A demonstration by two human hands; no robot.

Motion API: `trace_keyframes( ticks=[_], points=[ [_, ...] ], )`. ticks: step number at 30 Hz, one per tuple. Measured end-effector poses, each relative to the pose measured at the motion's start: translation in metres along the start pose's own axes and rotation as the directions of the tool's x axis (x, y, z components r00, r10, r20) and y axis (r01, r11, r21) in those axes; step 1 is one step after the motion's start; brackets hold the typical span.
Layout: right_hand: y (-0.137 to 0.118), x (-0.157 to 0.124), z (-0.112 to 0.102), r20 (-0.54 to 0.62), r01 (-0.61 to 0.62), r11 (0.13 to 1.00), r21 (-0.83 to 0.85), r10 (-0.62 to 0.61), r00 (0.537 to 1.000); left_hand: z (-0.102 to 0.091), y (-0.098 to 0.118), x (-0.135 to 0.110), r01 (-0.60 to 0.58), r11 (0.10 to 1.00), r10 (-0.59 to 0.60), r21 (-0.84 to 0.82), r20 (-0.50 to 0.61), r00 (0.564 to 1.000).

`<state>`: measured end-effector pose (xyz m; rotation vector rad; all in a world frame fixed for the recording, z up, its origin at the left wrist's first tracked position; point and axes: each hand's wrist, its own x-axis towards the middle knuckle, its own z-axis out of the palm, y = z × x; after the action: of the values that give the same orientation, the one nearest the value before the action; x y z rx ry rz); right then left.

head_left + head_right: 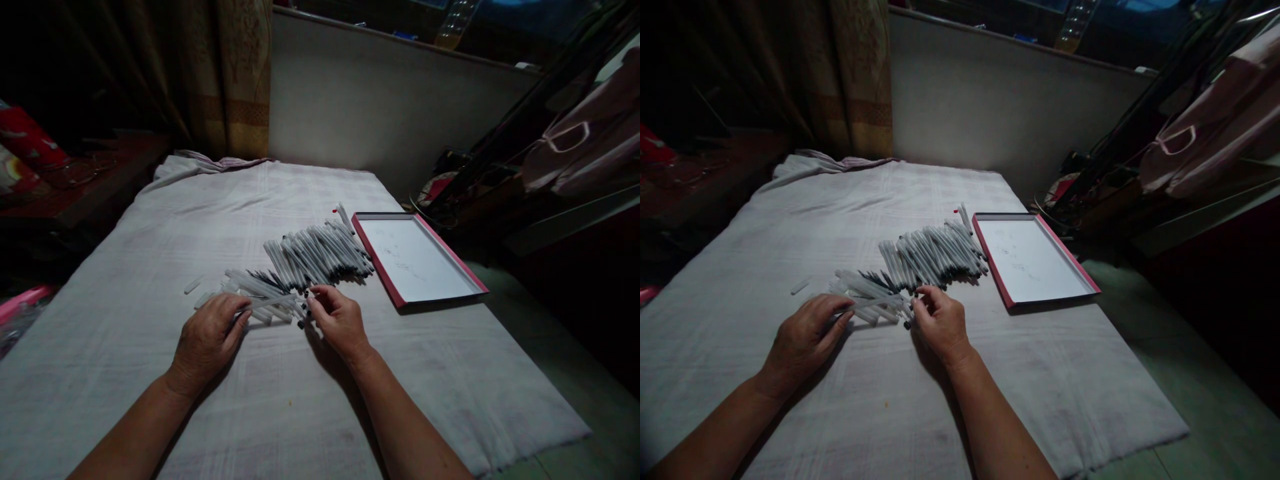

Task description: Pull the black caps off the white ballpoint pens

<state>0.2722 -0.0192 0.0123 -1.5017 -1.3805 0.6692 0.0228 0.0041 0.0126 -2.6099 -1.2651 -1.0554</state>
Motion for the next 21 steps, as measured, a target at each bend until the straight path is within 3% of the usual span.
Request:
trace_keyframes(
  ticks=[3,6,10,15,21],
  points=[
    [-0.008,-0.001,-0.005,0.023,0.045,0.998,-0.047,-0.044,0.999,0.0,0.004,0.001,-0.015,1.0,0.014,-0.019,-0.01,1.0],
    [-0.013,-0.004,-0.003,0.133,0.039,0.999,0.011,-0.04,0.99,0.002,0.01,0.0,-0.014,0.997,0.015,-0.071,0.014,1.0],
    [-0.014,-0.005,0.002,0.242,-0.082,0.989,0.12,0.051,0.969,0.002,0.014,-0.001,-0.051,0.994,0.054,-0.101,0.032,0.998],
    [-0.011,0.0,-0.001,0.23,-0.222,0.953,0.206,0.174,0.958,-0.003,0.002,0.0,-0.003,0.999,0.005,-0.052,0.047,0.999],
    [-0.011,0.005,-0.006,0.267,-0.311,0.907,0.284,0.237,0.934,-0.006,-0.005,0.003,-0.076,0.997,0.077,-0.02,0.056,0.995]
  ],
)
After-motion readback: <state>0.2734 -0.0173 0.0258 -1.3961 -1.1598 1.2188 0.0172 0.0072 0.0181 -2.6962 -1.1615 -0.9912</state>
